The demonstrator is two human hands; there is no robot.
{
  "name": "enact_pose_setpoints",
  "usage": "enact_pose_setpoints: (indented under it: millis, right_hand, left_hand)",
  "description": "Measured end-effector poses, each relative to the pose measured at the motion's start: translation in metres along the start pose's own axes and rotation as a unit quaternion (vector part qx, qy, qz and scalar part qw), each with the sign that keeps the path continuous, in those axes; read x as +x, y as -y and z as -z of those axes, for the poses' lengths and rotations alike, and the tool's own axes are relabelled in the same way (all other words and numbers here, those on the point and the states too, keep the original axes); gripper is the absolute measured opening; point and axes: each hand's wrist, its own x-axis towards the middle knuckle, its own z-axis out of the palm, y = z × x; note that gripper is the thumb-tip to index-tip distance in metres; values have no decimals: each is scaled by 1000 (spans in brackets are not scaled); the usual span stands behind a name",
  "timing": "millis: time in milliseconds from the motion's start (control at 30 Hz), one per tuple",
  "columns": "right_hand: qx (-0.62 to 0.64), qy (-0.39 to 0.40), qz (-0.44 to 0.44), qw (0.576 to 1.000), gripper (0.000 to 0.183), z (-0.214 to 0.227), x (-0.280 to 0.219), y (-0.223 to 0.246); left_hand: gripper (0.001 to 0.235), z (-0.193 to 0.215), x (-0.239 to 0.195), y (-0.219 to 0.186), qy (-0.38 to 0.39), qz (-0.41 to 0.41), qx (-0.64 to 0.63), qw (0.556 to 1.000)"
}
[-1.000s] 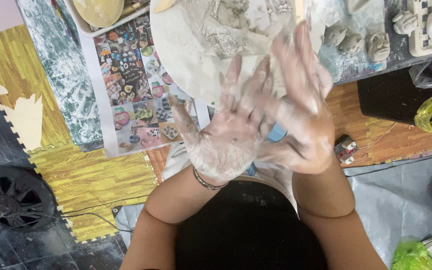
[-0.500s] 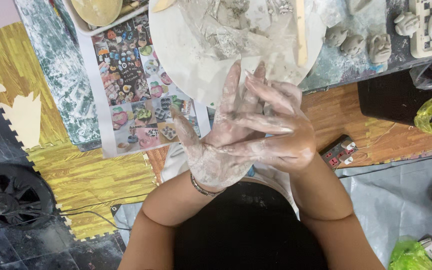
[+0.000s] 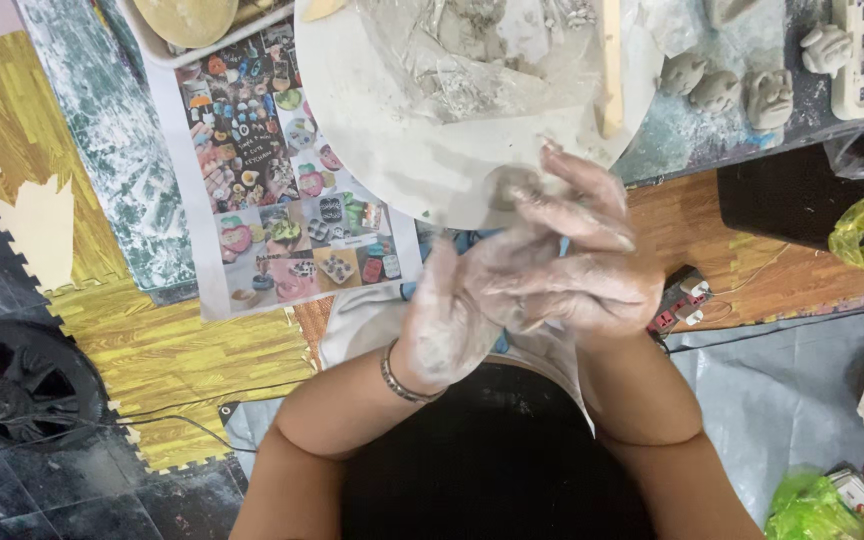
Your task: The person shapes small pieces of clay into round balls by rolling them between their palms. They repeatedly take small portions of clay from a larger mass, roll them into spheres, and place the finished pieces onto a white plate. The person occasionally dips their hands into a container of water to keep the clay pliable.
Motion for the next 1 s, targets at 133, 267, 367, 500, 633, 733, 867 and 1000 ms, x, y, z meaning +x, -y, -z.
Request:
enact_pose_setpoints:
  millis: [133, 267, 367, 500, 633, 733, 867, 1000]
  right_hand:
    - [-41, -30, -30, 998, 32, 9, 2, 3]
    - [-183, 23, 8, 983, 35, 16, 3, 9]
    - [-216, 80, 45, 972, 39, 23, 11, 9]
    - [-225, 96, 33, 969, 36, 25, 13, 13]
    - [-204, 89, -9, 975, 29, 21, 9, 16]
    - [-184, 67, -30, 980, 26, 19, 5, 14]
    - [-142, 53, -59, 987, 26, 25, -5, 8]
    - [-173, -12, -83, 981, 27, 31, -15, -1]
  left_hand:
    - [77, 26, -16, 11, -35, -14, 33, 999]
    - [71, 35, -28, 15, -40, -28, 53, 997]
    - [71, 32, -28, 11, -44, -45, 92, 994]
    - [71, 22, -23, -1, -63, -42, 165, 983]
    - [72, 10, -23, -22, 33, -118, 432, 893]
    - [68, 4, -21, -32, 50, -145, 555, 817]
    - [65, 3, -21, -39, 44, -181, 616, 765]
    - [54, 18, -12, -54, -18, -282, 636, 718]
